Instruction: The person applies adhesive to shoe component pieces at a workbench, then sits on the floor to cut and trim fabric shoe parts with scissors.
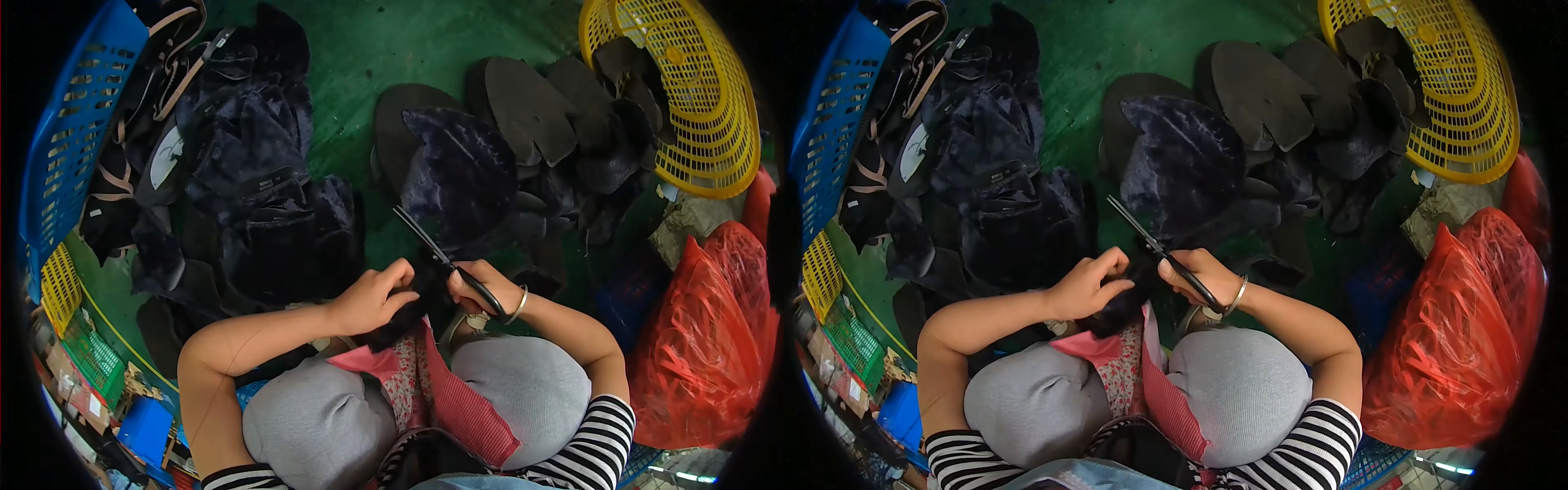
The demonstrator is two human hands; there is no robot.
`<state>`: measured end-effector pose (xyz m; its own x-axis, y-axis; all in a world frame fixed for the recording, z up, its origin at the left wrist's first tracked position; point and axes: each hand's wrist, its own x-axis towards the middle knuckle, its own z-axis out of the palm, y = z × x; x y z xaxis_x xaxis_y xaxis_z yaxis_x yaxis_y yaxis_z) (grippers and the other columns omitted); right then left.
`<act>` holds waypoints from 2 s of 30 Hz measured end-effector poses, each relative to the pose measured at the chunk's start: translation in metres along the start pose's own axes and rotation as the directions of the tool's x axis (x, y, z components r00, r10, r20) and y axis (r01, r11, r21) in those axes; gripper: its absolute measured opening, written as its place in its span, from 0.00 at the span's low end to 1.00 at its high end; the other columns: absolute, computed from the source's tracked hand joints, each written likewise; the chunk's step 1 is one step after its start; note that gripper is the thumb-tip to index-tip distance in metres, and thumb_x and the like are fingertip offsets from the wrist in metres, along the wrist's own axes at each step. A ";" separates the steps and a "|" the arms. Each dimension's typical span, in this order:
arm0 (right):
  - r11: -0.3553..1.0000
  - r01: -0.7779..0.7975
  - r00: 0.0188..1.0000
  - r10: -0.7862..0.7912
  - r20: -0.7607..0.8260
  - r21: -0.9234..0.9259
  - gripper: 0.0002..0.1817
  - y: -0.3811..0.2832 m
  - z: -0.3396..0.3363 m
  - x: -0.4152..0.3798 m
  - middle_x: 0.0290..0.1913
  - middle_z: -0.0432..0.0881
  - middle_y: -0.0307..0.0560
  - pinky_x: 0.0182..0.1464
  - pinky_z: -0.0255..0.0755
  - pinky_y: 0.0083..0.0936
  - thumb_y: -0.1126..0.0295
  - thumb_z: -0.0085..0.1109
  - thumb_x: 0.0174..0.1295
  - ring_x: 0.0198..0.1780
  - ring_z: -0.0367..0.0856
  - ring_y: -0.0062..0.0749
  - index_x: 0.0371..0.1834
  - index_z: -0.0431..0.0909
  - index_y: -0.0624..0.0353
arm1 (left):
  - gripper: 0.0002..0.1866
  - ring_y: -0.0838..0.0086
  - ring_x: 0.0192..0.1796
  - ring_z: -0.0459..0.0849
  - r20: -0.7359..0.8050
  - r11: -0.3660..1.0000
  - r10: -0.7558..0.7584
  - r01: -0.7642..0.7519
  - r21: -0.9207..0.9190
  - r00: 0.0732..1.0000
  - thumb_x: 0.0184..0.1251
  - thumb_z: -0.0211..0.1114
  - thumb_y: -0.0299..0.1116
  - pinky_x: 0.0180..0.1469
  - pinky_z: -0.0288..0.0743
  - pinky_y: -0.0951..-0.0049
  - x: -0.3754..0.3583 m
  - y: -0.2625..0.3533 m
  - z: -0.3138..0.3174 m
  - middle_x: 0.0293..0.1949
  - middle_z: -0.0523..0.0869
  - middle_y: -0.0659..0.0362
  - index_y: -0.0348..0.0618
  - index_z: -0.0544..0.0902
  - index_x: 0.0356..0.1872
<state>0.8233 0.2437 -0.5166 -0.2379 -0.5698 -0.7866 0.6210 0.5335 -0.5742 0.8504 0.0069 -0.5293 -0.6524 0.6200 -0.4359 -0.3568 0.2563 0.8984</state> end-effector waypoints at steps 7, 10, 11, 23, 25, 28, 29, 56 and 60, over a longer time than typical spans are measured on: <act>0.790 0.377 0.853 -0.499 -0.151 -0.484 0.24 -0.049 -0.020 -0.026 0.20 0.72 0.50 0.26 0.68 0.31 0.54 0.70 0.50 0.22 0.75 0.41 0.24 0.72 0.65 | 0.12 0.53 0.39 0.81 -0.417 0.608 0.148 0.250 0.754 0.897 0.57 0.61 0.23 0.36 0.75 0.61 -0.055 -0.014 -0.079 0.35 0.81 0.46 0.39 0.72 0.41; 0.491 0.030 0.465 -0.778 -0.422 -0.871 0.22 -0.052 -0.065 0.017 0.27 0.75 0.54 0.33 0.68 0.38 0.62 0.71 0.46 0.30 0.74 0.52 0.33 0.69 0.65 | 0.19 0.58 0.46 0.77 -0.427 0.064 0.511 0.463 0.884 0.746 0.58 0.60 0.24 0.43 0.71 0.60 -0.051 -0.004 -0.095 0.44 0.78 0.53 0.41 0.73 0.52; 0.488 -0.038 0.428 -0.780 -0.456 -0.872 0.25 -0.046 -0.085 0.039 0.30 0.76 0.56 0.38 0.69 0.41 0.62 0.71 0.47 0.37 0.75 0.55 0.38 0.67 0.65 | 0.23 0.60 0.50 0.74 -0.399 0.051 0.530 0.442 0.896 0.748 0.56 0.62 0.26 0.47 0.69 0.61 -0.054 -0.015 -0.089 0.48 0.76 0.54 0.42 0.73 0.55; 0.591 0.257 0.442 -0.775 -0.451 -0.764 0.14 -0.019 -0.041 0.017 0.28 0.73 0.51 0.30 0.69 0.30 0.85 0.59 0.42 0.28 0.75 0.42 0.33 0.68 0.66 | 0.24 0.62 0.58 0.72 -0.219 0.348 0.372 0.084 0.934 0.902 0.52 0.59 0.24 0.56 0.67 0.63 -0.026 -0.053 -0.074 0.55 0.74 0.52 0.39 0.73 0.55; 0.818 0.387 0.524 -0.575 -0.629 -0.425 0.15 -0.016 -0.021 -0.008 0.25 0.69 0.44 0.29 0.65 0.21 0.86 0.63 0.44 0.25 0.70 0.27 0.33 0.69 0.66 | 0.22 0.58 0.56 0.73 -0.267 0.696 0.380 -0.083 0.713 0.886 0.57 0.63 0.27 0.57 0.68 0.63 -0.011 -0.030 -0.060 0.52 0.75 0.49 0.36 0.72 0.54; 0.904 0.418 0.707 -0.262 -0.657 0.088 0.16 0.000 0.000 -0.031 0.24 0.66 0.32 0.27 0.61 0.16 0.80 0.66 0.49 0.26 0.66 0.14 0.29 0.65 0.58 | 0.25 0.64 0.55 0.75 -0.289 1.000 0.018 -0.016 0.009 0.957 0.64 0.61 0.39 0.58 0.67 0.68 0.023 -0.026 -0.048 0.52 0.76 0.50 0.32 0.70 0.55; 0.955 0.228 0.810 -0.079 -0.581 0.189 0.18 -0.003 0.000 -0.039 0.24 0.66 0.31 0.27 0.61 0.15 0.79 0.67 0.49 0.27 0.66 0.13 0.29 0.63 0.54 | 0.27 0.67 0.55 0.75 -0.207 0.982 -0.102 0.066 -0.175 0.973 0.66 0.60 0.43 0.58 0.66 0.70 0.037 -0.035 -0.048 0.52 0.76 0.50 0.31 0.69 0.56; 0.987 0.140 0.975 -0.150 -0.163 -0.072 0.19 0.041 -0.023 -0.006 0.19 0.71 0.45 0.22 0.62 0.23 0.59 0.62 0.59 0.18 0.66 0.22 0.25 0.72 0.66 | 0.42 0.56 0.47 0.82 -0.389 0.987 -0.011 0.072 0.142 0.921 0.47 0.74 0.30 0.49 0.75 0.63 0.013 -0.035 -0.022 0.44 0.80 0.43 0.35 0.57 0.62; 0.941 0.159 0.970 -0.205 -0.129 -0.298 0.31 0.052 -0.012 -0.010 0.18 0.69 0.55 0.27 0.65 0.33 0.44 0.51 0.62 0.21 0.70 0.38 0.24 0.71 0.68 | 0.42 0.58 0.49 0.80 -0.483 0.988 0.040 0.038 0.150 0.875 0.46 0.75 0.28 0.53 0.71 0.65 0.002 -0.034 -0.012 0.45 0.78 0.43 0.37 0.55 0.58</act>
<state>0.8493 0.2843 -0.5411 -0.4548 -0.5813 -0.6747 0.3243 0.5975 -0.7334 0.8532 -0.0100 -0.5616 -0.9078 0.1944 -0.3716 -0.2768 0.3879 0.8791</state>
